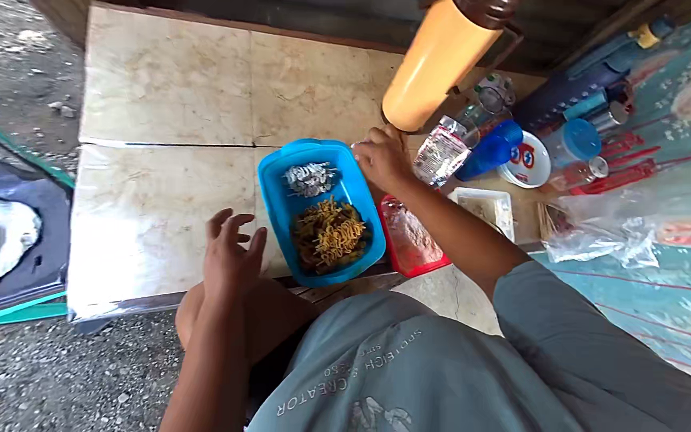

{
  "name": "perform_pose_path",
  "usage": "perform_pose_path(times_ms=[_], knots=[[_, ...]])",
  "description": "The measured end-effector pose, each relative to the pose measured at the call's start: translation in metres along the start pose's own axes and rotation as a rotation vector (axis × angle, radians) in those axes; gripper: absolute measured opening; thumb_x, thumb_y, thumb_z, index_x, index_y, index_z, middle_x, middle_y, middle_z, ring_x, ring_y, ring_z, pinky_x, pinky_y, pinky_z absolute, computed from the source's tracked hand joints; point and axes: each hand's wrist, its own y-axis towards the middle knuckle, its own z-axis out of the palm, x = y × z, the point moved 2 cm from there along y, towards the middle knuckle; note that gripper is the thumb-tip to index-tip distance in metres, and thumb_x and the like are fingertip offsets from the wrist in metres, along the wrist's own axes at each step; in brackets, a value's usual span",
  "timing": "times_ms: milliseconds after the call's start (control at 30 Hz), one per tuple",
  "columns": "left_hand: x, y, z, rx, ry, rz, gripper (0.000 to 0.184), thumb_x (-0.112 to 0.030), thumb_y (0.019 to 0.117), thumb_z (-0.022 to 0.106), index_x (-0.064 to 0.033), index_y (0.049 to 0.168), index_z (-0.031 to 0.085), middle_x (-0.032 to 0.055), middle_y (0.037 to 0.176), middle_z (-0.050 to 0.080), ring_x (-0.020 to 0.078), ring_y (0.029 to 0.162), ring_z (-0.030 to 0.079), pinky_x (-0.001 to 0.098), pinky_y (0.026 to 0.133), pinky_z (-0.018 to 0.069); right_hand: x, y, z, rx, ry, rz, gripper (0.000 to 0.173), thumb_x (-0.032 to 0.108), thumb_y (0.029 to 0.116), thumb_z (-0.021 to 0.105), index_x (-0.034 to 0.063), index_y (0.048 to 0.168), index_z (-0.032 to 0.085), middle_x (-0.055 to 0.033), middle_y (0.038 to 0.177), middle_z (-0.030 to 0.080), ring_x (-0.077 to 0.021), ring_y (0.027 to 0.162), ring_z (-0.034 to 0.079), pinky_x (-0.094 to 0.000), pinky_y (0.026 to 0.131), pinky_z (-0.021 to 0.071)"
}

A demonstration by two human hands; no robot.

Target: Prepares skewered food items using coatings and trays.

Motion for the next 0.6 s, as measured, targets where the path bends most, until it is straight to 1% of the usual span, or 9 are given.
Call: perform_pose_path(times_ms=[67, 133, 167, 233, 300, 367, 433, 500, 600], knots=[[0.000, 0.000, 0.001, -0.015, 0.000, 0.012, 0.035, -0.024, 0.1031, 0.061, -0.0014, 0.130, 0.062, 0.0270, 0.154, 0.040, 0.0347, 0.105, 0.068, 0.0508, 0.084, 0.0577, -0.031, -0.027, -0.031, -0.051, -0.026, 0.039, 0.025, 0.020, 0.1001, 0.064, 0.0111, 0.119, 0.077, -0.0167, 0.119, 0.070, -0.0410, 0.122, 0.058, -0.0629, 0.103, 0.0428], [-0.002, -0.001, 0.002, -0.028, 0.003, 0.005, 0.035, -0.024, 0.1032, 0.061, -0.0017, 0.130, 0.062, 0.0267, 0.154, 0.039, 0.0350, 0.107, 0.067, 0.0506, 0.085, 0.0572, -0.064, -0.057, -0.059, -0.012, -0.049, 0.173, 0.027, 0.022, 0.0999, 0.066, 0.0103, 0.122, 0.076, -0.0186, 0.125, 0.068, -0.0434, 0.128, 0.055, -0.0663, 0.105, 0.0409], [-0.003, -0.001, 0.002, -0.031, 0.005, 0.001, 0.035, -0.024, 0.1034, 0.060, -0.0012, 0.130, 0.062, 0.0271, 0.155, 0.039, 0.0351, 0.107, 0.066, 0.0506, 0.086, 0.0568, -0.081, -0.074, -0.067, 0.011, -0.052, 0.252, 0.028, 0.022, 0.0990, 0.066, 0.0104, 0.123, 0.076, -0.0191, 0.128, 0.067, -0.0442, 0.131, 0.053, -0.0679, 0.106, 0.0398], [-0.006, -0.003, 0.002, -0.025, 0.018, -0.007, 0.035, -0.023, 0.1040, 0.059, -0.0001, 0.130, 0.061, 0.0276, 0.155, 0.037, 0.0352, 0.108, 0.066, 0.0491, 0.086, 0.0567, -0.107, -0.109, -0.072, 0.062, -0.038, 0.359, 0.028, 0.019, 0.0987, 0.066, 0.0086, 0.123, 0.075, -0.0225, 0.128, 0.065, -0.0469, 0.131, 0.050, -0.0698, 0.106, 0.0383], [-0.011, -0.004, 0.003, -0.026, 0.035, -0.013, 0.035, -0.023, 0.1042, 0.059, -0.0001, 0.131, 0.061, 0.0273, 0.155, 0.037, 0.0345, 0.107, 0.066, 0.0483, 0.086, 0.0565, -0.115, -0.144, -0.061, 0.114, -0.036, 0.365, 0.024, 0.015, 0.0972, 0.066, 0.0081, 0.118, 0.077, -0.0266, 0.123, 0.066, -0.0515, 0.127, 0.052, -0.0728, 0.102, 0.0401], [-0.013, -0.006, 0.005, -0.038, 0.051, -0.014, 0.035, -0.023, 0.1040, 0.059, -0.0004, 0.130, 0.061, 0.0266, 0.155, 0.037, 0.0340, 0.105, 0.066, 0.0489, 0.085, 0.0564, -0.111, -0.173, -0.036, 0.166, -0.030, 0.317, 0.019, 0.012, 0.0944, 0.069, 0.0083, 0.109, 0.080, -0.0269, 0.117, 0.067, -0.0520, 0.121, 0.055, -0.0728, 0.098, 0.0408], [-0.017, -0.007, 0.007, -0.036, 0.070, -0.017, 0.035, -0.023, 0.1045, 0.059, -0.0005, 0.130, 0.061, 0.0265, 0.156, 0.036, 0.0331, 0.105, 0.066, 0.0483, 0.085, 0.0565, -0.100, -0.192, -0.011, 0.245, -0.046, 0.290, 0.017, 0.011, 0.0938, 0.070, 0.0102, 0.106, 0.081, -0.0238, 0.118, 0.069, -0.0486, 0.122, 0.056, -0.0708, 0.102, 0.0390], [-0.021, -0.008, 0.010, -0.038, 0.083, -0.022, 0.034, -0.022, 0.1046, 0.059, -0.0006, 0.130, 0.060, 0.0263, 0.156, 0.036, 0.0334, 0.105, 0.066, 0.0485, 0.086, 0.0565, -0.093, -0.200, 0.008, 0.300, -0.077, 0.283, 0.017, 0.015, 0.0955, 0.069, 0.0131, 0.106, 0.082, -0.0197, 0.116, 0.070, -0.0437, 0.122, 0.057, -0.0671, 0.104, 0.0381], [-0.023, -0.009, 0.015, -0.049, 0.108, -0.008, 0.033, -0.022, 0.1044, 0.059, -0.0015, 0.130, 0.061, 0.0262, 0.157, 0.036, 0.0336, 0.104, 0.067, 0.0487, 0.085, 0.0574, -0.088, -0.201, 0.030, 0.332, -0.125, 0.262, 0.018, 0.022, 0.0964, 0.068, 0.0126, 0.103, 0.081, -0.0164, 0.114, 0.070, -0.0397, 0.119, 0.058, -0.0639, 0.103, 0.0385]])
